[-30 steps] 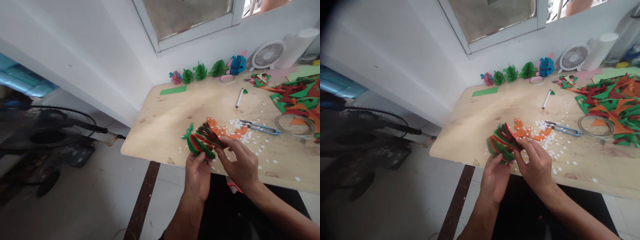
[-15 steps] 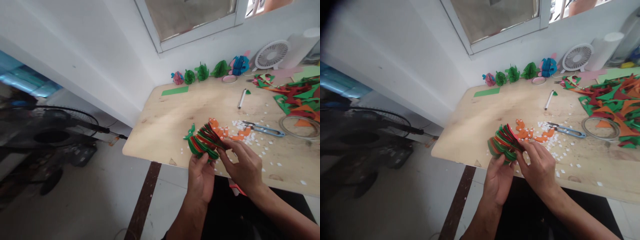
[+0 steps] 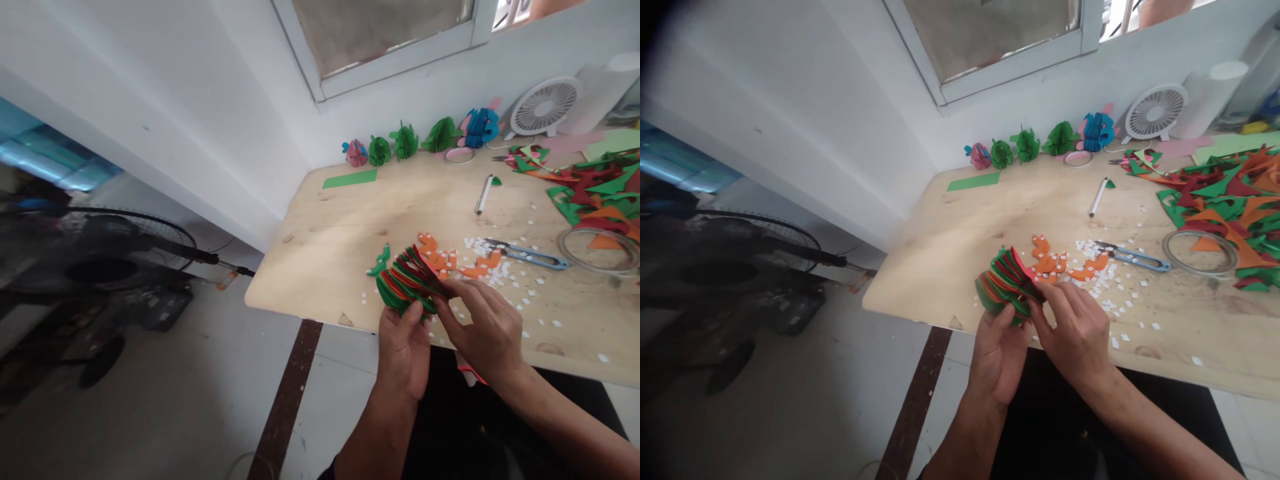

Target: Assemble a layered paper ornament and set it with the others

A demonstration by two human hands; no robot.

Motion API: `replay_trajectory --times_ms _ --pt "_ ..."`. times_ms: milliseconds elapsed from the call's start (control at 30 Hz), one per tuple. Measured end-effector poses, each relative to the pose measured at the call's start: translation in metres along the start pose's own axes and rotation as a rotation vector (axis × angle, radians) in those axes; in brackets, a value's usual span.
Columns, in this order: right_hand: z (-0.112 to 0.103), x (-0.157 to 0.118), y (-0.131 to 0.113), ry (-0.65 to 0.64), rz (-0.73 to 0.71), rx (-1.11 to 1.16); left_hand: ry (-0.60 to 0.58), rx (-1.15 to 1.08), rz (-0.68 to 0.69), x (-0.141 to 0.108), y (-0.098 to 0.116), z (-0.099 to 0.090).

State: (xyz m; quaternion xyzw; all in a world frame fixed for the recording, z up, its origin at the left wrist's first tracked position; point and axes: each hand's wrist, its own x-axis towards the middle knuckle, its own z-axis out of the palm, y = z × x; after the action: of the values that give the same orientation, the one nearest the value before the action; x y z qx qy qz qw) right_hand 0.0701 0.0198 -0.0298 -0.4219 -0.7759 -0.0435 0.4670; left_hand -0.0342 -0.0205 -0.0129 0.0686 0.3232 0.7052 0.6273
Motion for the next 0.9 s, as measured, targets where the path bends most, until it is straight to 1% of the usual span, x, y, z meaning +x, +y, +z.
replay_trajectory --times_ms 267,500,900 --pt "-0.0014 -0.0025 -0.0005 -0.02 0.004 -0.023 0.018 0.022 0.019 -0.0001 -0.0023 0.0014" --pt "-0.0024 -0.0028 -0.0016 -0.04 0.003 -0.035 0.031 0.008 0.006 0.0001 -0.0037 0.0024" --pt "-0.0018 -0.0018 -0.0015 -0.044 -0.008 -0.04 0.025 0.009 0.011 0.0001 -0.0045 0.0035"
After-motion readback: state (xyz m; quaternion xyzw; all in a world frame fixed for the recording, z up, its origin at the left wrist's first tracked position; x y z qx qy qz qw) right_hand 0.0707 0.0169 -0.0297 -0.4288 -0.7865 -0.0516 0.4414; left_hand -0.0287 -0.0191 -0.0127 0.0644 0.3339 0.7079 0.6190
